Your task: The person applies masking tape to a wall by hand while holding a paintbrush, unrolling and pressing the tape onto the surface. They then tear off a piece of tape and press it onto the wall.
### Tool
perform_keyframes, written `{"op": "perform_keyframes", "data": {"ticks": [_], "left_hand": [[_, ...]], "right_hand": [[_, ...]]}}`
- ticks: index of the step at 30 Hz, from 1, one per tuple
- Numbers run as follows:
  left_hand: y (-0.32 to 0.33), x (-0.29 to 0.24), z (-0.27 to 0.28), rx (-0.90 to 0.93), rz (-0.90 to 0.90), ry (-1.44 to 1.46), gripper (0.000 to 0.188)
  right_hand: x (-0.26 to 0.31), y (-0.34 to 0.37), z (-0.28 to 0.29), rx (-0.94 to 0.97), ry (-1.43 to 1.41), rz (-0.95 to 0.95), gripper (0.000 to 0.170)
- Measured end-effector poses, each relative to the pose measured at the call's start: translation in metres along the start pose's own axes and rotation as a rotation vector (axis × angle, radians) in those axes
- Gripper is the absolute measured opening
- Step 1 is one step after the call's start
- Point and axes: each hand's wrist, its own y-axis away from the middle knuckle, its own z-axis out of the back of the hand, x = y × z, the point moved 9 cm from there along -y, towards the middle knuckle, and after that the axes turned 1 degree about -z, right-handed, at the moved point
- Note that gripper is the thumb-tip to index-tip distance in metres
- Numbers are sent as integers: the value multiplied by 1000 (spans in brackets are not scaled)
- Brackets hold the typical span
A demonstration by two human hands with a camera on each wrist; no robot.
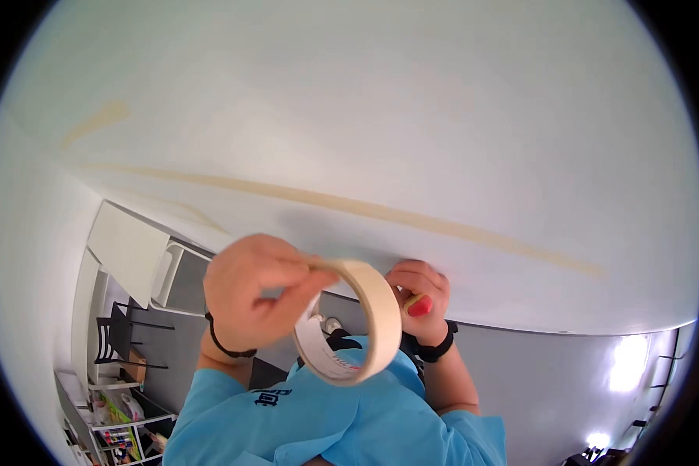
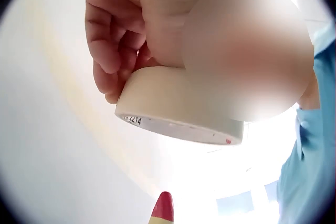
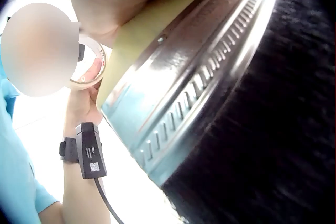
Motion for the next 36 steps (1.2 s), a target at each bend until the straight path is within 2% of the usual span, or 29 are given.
{"op": "perform_keyframes", "data": {"ticks": [2,3,4,6,8,11,13,14,16,17,18,19,20,23,26,27,28,30,33,35,36], "left_hand": [[-1,28,2,-7,272,80,25],[-3,37,3,10,361,96,22],[-6,43,-1,12,358,98,22],[9,82,-10,-149,696,439,22],[6,78,-11,-81,675,364,22],[12,78,-14,-146,619,392,20],[6,46,-2,-165,212,28,23],[8,45,-1,-167,210,29,23],[12,12,-2,-152,-126,-144,29],[17,4,-5,-120,-202,-184,33],[21,5,-5,-116,-199,-177,33],[26,2,-3,-158,-234,-167,35],[31,-1,1,-201,-272,-160,37],[38,2,-3,-137,-263,-180,39],[43,1,-10,-130,-299,-232,38],[45,2,-12,-129,-301,-228,38],[46,1,-13,-135,-321,-240,37],[46,-2,-15,-144,-342,-245,37],[46,2,-17,-108,-299,-262,35],[48,9,-19,-95,-222,-162,32],[49,7,-19,-95,-222,-161,32]], "right_hand": [[-2,2,-1,8,6,39,20],[-5,2,-2,5,-56,22,21],[-6,3,-2,3,-117,3,22],[0,-1,0,-28,-78,1,23],[1,-2,1,-27,-84,12,22],[2,-1,2,-6,-73,-20,22],[-1,1,2,11,-89,-29,21],[-2,4,2,25,-103,-45,20],[-1,8,8,15,-168,-108,17],[1,7,11,22,-270,-161,15],[1,8,12,29,-373,-214,18],[-2,13,11,27,-504,-260,38],[0,12,13,26,-501,-263,38],[6,11,3,99,-648,-347,64],[21,9,-6,127,-738,-403,63],[21,8,-13,234,-749,-459,58],[20,6,-11,229,-744,-460,58],[19,7,-14,330,-567,-468,53],[20,7,-10,289,-591,-445,49],[19,9,-9,271,-606,-434,47],[20,10,-6,249,-572,-369,46]]}}
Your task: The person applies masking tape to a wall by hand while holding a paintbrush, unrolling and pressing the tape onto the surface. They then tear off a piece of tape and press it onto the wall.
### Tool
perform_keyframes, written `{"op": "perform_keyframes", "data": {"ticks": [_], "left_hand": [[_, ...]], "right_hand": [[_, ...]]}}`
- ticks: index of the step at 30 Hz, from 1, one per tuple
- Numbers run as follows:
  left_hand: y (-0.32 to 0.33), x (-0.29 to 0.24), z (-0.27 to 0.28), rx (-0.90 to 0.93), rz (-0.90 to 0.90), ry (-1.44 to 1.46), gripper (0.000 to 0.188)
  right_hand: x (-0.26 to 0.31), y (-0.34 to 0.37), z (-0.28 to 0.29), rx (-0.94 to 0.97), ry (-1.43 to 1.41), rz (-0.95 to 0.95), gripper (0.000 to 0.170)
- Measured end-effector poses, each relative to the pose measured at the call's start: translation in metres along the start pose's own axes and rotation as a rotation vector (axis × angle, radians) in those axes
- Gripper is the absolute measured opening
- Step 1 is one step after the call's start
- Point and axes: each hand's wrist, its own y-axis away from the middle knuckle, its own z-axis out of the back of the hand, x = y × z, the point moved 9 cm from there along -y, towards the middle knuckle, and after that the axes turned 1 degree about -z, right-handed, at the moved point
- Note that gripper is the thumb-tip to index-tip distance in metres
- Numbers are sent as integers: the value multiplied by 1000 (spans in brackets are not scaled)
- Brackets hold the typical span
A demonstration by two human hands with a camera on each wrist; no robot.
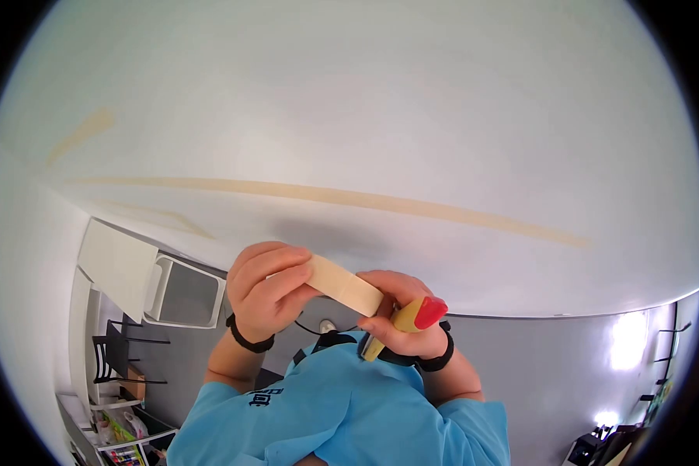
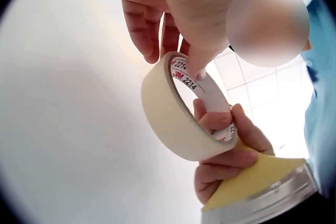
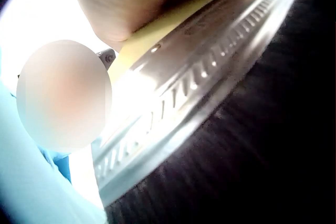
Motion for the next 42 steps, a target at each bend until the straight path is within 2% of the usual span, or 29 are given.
{"op": "perform_keyframes", "data": {"ticks": [2,3,5,7,9,12,14,16,18,19,22,23,25,28,32,38,40,42], "left_hand": [[3,8,-4,16,143,202,32],[4,5,-6,14,143,203,32],[9,11,-6,-46,253,257,30],[14,12,-8,-49,314,289,30],[18,16,-8,-52,378,322,29],[20,17,-8,-5,360,363,36],[19,15,9,-101,364,264,46],[13,9,14,-80,323,172,51],[0,-19,16,-31,85,12,48],[0,-24,12,17,44,29,44],[-2,-33,6,9,-57,-68,39],[-2,-33,6,10,-57,-66,39],[-2,-19,-2,78,72,-116,37],[2,-9,-3,48,116,37,37],[2,-7,-5,41,121,99,37],[-6,-9,-5,48,82,67,30],[-8,-4,-5,34,121,118,28],[-17,-3,-7,55,123,137,28]], "right_hand": [[2,4,2,-9,41,63,44],[2,6,4,-23,68,72,44],[1,9,3,-37,97,81,44],[1,12,7,-125,-130,107,46],[1,14,9,-119,-167,110,46],[2,14,12,-110,-221,119,48],[4,12,13,-109,-236,125,48],[3,10,13,-100,-209,110,49],[4,11,11,-93,-192,80,49],[3,10,10,-86,-173,52,49],[1,7,4,-76,-131,-10,48],[2,8,5,-78,-131,-11,48],[1,8,3,-22,6,-54,47],[7,8,7,-60,48,31,46],[9,9,10,-79,52,74,46],[2,14,12,-82,-106,29,52],[0,12,8,-116,-285,25,54],[-1,13,10,-136,-345,12,53]]}}
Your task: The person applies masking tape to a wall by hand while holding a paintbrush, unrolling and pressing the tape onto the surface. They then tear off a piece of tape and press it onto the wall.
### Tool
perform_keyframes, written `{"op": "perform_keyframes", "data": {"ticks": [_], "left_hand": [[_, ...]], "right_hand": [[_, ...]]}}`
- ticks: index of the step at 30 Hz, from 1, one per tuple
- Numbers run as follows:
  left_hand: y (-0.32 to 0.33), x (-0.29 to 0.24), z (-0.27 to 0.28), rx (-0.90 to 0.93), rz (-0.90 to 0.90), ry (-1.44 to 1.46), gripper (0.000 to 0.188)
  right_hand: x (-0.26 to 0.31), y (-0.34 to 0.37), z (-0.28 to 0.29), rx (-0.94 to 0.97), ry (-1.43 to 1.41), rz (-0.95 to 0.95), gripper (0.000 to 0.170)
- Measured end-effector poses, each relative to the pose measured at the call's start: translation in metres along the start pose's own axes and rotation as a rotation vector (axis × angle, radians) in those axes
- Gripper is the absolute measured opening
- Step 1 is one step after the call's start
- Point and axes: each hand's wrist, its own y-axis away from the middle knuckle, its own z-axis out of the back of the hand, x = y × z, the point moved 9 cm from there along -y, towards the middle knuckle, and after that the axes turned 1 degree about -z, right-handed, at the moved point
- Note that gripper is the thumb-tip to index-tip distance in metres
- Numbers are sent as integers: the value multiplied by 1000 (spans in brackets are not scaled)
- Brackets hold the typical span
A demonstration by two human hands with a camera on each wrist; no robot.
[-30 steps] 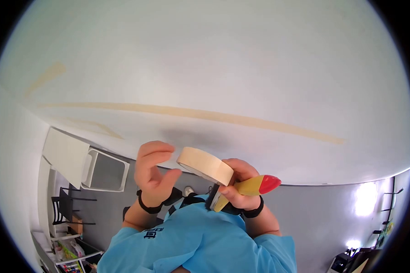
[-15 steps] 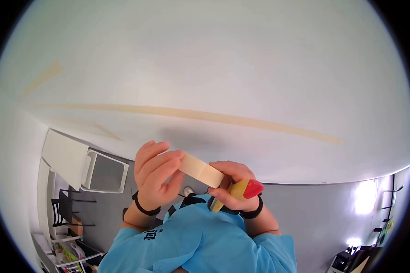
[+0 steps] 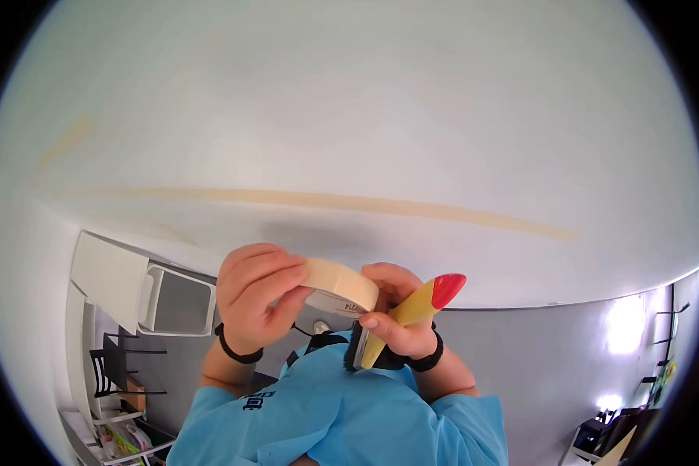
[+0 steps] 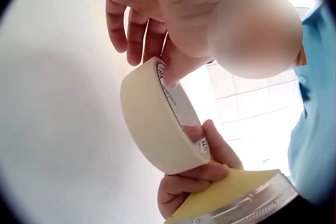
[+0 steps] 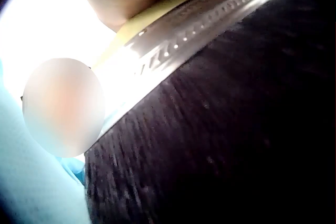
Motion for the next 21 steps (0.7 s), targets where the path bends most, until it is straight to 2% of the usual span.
{"op": "perform_keyframes", "data": {"ticks": [2,4,5,6,7,8,12,14,17,19,21], "left_hand": [[-9,2,-2,23,4,20,29],[-19,6,-8,63,15,66,26],[-24,8,-13,119,50,111,27],[-30,6,-14,122,44,115,27],[-33,11,-20,179,137,133,26],[-35,18,-26,235,231,148,25],[-51,17,-33,178,260,174,17],[-49,30,-37,150,531,269,13],[-52,30,-40,186,558,174,16],[-56,26,-41,209,541,138,16],[-59,23,-41,232,525,102,16]], "right_hand": [[0,1,6,-24,-58,-13,53],[9,-3,0,122,-178,55,47],[12,-7,3,117,-176,63,47],[24,-10,-2,200,-116,171,46],[34,-8,-8,285,-55,277,45],[38,-7,-8,282,-54,282,45],[50,-7,-6,190,18,290,50],[52,-6,-3,160,3,287,52],[54,-5,0,161,-6,282,55],[50,-4,5,121,-31,197,55],[53,-10,1,117,-45,244,56]]}}
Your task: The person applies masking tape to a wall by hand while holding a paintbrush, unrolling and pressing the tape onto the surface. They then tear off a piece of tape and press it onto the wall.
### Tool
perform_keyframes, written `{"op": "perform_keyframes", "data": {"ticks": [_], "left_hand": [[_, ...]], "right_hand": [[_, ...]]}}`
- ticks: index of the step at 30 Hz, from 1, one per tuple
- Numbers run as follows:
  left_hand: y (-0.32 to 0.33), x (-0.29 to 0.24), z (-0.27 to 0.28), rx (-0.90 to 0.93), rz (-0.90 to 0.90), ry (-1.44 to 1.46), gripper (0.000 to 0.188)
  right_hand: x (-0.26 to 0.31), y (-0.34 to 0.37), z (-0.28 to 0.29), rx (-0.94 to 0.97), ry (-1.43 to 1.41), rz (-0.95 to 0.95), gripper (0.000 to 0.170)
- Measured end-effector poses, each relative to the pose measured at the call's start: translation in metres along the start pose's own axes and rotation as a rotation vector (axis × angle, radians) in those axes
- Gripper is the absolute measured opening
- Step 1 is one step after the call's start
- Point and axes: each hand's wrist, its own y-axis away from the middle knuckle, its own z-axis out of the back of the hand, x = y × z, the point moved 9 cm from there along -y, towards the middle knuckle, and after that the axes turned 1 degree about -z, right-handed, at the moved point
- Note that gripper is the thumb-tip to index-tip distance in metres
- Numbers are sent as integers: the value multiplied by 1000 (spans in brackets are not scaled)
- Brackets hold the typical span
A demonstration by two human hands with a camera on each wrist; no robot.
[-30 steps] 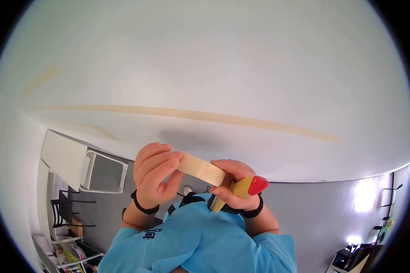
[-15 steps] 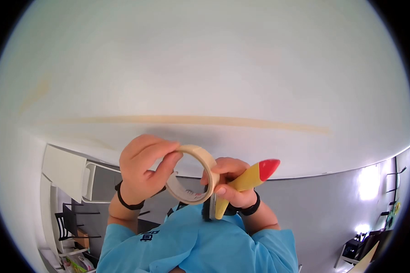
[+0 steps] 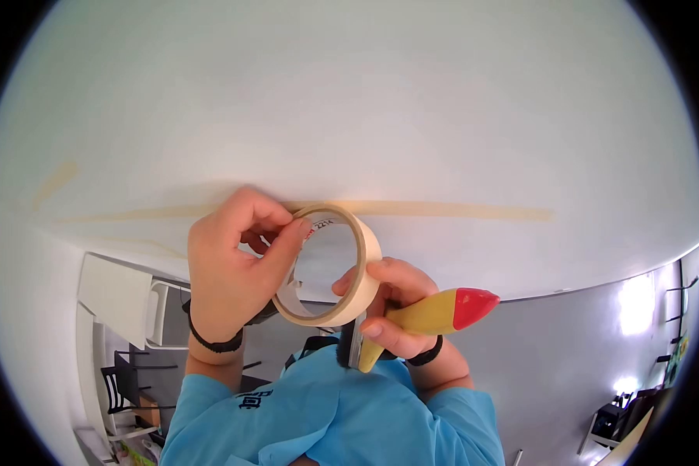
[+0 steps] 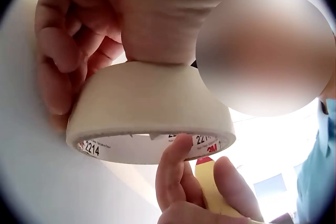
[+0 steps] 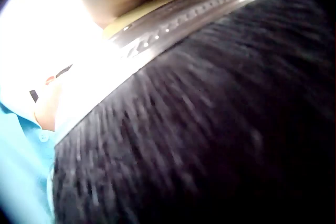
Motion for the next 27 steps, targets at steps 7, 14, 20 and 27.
{"op": "perform_keyframes", "data": {"ticks": [7,14,20,27], "left_hand": [[12,-11,-1,-6,-75,-109,15],[17,-16,3,-64,-112,-148,15],[2,2,2,-8,42,-40,15],[18,-18,0,32,-147,-186,16]], "right_hand": [[5,0,6,-47,30,71,52],[17,1,1,-55,246,152,49],[11,-12,1,-59,281,201,47],[22,3,-6,154,271,269,43]]}}
